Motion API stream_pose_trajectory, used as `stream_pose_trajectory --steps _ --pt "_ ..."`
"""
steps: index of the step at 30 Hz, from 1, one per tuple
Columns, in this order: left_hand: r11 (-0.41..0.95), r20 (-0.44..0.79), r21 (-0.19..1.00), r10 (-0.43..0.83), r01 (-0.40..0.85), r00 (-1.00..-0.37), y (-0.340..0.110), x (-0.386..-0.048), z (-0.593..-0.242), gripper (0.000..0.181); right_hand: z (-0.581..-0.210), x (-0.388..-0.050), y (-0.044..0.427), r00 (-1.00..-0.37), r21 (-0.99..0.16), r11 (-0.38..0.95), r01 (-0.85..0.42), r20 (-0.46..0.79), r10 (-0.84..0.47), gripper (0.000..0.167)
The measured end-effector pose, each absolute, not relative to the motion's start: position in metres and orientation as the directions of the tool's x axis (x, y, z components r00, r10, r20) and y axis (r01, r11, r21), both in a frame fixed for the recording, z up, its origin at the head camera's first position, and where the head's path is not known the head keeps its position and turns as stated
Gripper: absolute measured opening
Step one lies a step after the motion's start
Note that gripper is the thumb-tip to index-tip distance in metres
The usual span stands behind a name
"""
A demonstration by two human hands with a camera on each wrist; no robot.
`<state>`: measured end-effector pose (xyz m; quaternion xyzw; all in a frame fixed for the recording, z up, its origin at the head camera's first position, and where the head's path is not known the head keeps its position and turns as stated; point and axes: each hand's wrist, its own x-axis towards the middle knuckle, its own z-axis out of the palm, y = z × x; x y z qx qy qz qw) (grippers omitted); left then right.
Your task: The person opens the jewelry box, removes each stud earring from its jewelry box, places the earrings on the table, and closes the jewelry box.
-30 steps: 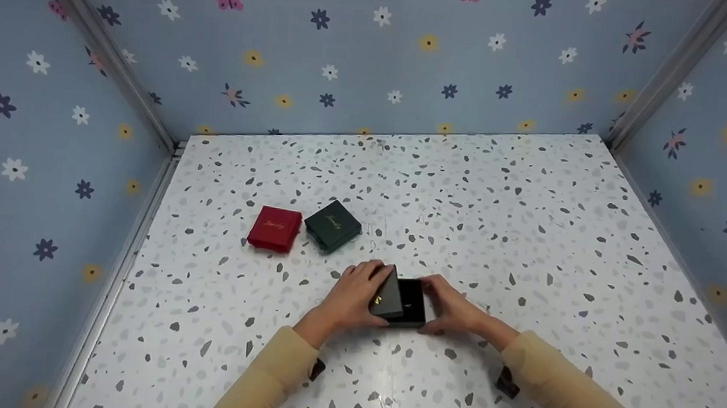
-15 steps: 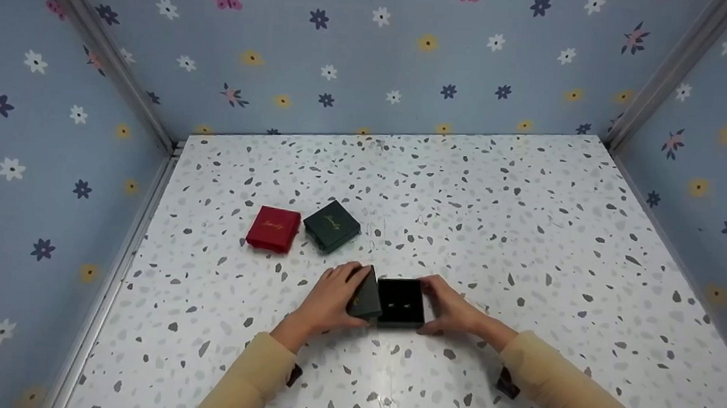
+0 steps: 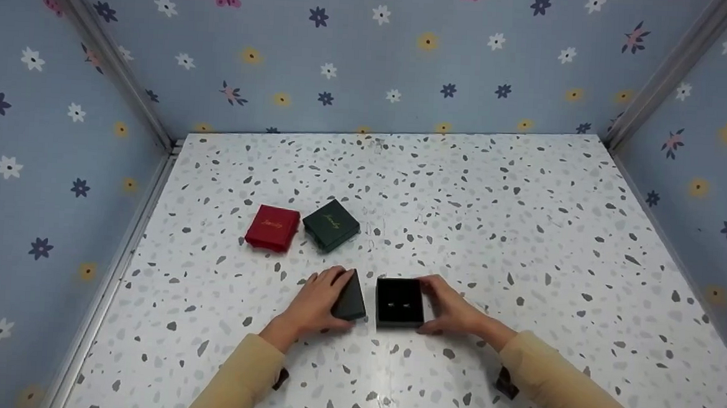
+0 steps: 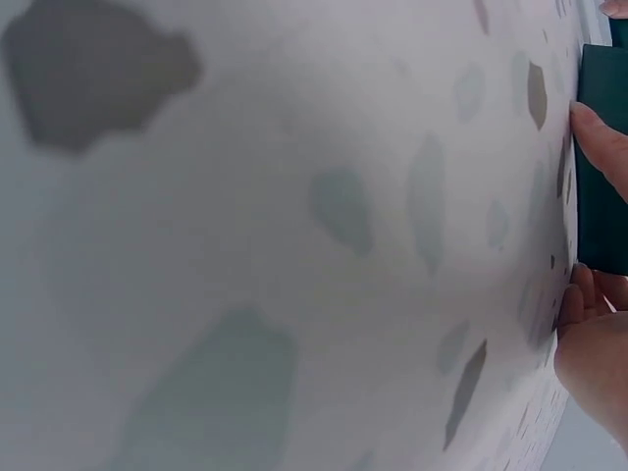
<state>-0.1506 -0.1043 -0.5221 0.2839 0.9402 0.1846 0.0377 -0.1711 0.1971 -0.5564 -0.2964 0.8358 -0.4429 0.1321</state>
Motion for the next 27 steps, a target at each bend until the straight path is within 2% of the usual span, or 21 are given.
stream_pose_trajectory --steps 9,16,27 --pt "0.795 -0.017 0.369 0.523 0.481 -0.852 -0.105 -0.152 -0.527 0.096 -0.55 -0.168 0.194 -0.795 -0.8 0.458 -0.387 0.039 -0.605 0.088" --pt "0.804 -0.04 0.375 0.512 0.462 -0.858 -0.104 -0.153 -0.531 0.098 -0.523 -0.158 0.187 -0.783 -0.833 0.393 -0.389 0.074 -0.617 0.082" --pt "0.816 -0.06 0.373 0.497 0.442 -0.866 -0.104 -0.153 -0.534 0.099 -0.556 -0.17 0.197 -0.786 -0.791 0.445 -0.42 0.072 -0.614 0.092"
